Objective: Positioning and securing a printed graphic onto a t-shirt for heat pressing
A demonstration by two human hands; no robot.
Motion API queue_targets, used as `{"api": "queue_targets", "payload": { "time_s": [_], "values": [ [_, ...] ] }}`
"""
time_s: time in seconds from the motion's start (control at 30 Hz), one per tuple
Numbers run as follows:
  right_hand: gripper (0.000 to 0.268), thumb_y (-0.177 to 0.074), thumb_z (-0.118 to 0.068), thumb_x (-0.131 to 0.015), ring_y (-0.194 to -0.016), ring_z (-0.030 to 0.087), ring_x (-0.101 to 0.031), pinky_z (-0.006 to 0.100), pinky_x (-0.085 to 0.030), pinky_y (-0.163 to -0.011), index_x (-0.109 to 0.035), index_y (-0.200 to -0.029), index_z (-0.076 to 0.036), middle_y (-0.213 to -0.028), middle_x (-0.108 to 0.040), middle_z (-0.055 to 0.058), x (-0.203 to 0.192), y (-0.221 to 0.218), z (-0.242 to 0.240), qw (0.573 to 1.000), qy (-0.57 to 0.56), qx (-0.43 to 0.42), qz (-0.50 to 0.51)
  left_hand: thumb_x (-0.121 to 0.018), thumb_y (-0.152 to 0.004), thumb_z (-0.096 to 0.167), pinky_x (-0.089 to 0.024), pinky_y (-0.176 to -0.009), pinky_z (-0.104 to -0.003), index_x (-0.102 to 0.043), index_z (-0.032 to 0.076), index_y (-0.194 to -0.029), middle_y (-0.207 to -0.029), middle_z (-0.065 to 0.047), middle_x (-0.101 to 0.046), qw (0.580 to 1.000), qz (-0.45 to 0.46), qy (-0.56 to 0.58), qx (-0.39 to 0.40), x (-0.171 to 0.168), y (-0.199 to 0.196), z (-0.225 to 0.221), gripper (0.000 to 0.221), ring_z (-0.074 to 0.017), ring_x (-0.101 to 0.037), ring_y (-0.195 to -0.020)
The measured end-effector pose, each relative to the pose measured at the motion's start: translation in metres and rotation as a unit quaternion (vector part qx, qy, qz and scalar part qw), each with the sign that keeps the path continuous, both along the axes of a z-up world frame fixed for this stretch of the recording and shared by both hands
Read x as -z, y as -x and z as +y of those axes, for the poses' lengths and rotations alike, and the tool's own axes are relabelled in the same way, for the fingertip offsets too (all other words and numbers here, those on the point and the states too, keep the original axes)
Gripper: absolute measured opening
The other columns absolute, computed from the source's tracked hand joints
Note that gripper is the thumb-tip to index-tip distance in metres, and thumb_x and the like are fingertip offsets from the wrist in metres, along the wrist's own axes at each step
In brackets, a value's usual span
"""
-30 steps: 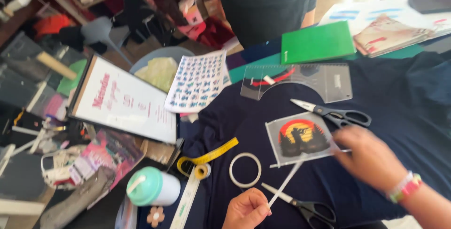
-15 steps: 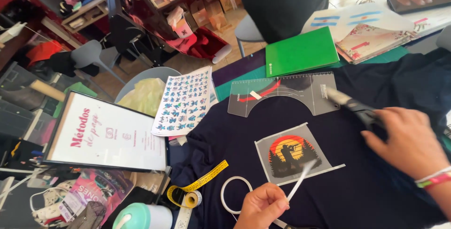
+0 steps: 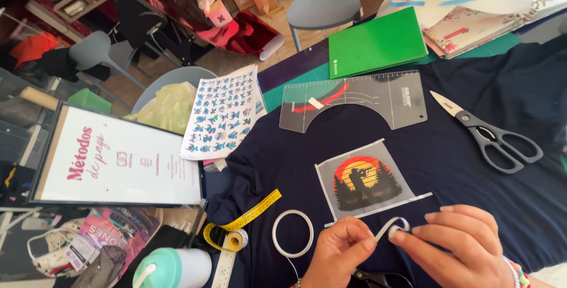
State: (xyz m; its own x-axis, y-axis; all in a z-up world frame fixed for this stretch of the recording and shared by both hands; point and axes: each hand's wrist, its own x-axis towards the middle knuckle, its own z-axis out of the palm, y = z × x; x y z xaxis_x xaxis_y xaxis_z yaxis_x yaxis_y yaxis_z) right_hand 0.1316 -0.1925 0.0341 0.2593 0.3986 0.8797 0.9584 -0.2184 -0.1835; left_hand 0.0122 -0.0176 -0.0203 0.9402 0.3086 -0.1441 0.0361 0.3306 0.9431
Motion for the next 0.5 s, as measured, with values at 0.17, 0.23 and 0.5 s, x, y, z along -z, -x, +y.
{"api": "queue_targets", "payload": {
  "time_s": [0.17, 0.23, 0.5],
  "values": [
    [0.018, -0.094, -0.016, -0.065, -0.096, 0.014, -0.062, 0.036, -0.051, -0.093, -0.080, -0.100, -0.023, -0.099, -0.065, -0.009, -0.003, 0.009, 0.003, 1.000, 0.018, 0.014, 0.021, -0.078, -0.091, 0.008, -0.048, -0.076, -0.025, -0.071, 0.013, -0.084, -0.099, 0.000, -0.067, 0.999, -0.022, -0.026, 0.007, -0.002, 0.001, -0.006, 0.011, -0.0084, -0.058, -0.083],
    [0.012, -0.088, -0.019, -0.078, -0.095, 0.015, -0.060, 0.036, -0.050, -0.090, -0.081, -0.097, -0.026, -0.099, -0.065, -0.009, 0.007, -0.001, -0.002, 0.999, 0.032, -0.013, -0.006, -0.079, -0.090, 0.008, -0.050, -0.077, -0.025, -0.071, 0.012, -0.085, -0.097, -0.002, -0.067, 0.999, -0.031, 0.013, 0.014, -0.001, 0.002, -0.010, 0.010, -0.0099, -0.060, -0.084],
    [0.021, -0.078, 0.001, -0.078, -0.097, 0.018, -0.077, 0.029, -0.062, -0.092, -0.065, -0.093, -0.008, -0.100, -0.077, 0.009, 0.058, -0.011, -0.016, 0.882, -0.093, -0.092, 0.453, -0.073, -0.087, 0.009, -0.048, -0.074, -0.026, -0.072, 0.011, -0.079, -0.095, -0.003, -0.067, 0.999, -0.005, 0.046, -0.015, 0.008, 0.001, -0.004, 0.008, -0.0124, -0.062, -0.082]
  ]
}}
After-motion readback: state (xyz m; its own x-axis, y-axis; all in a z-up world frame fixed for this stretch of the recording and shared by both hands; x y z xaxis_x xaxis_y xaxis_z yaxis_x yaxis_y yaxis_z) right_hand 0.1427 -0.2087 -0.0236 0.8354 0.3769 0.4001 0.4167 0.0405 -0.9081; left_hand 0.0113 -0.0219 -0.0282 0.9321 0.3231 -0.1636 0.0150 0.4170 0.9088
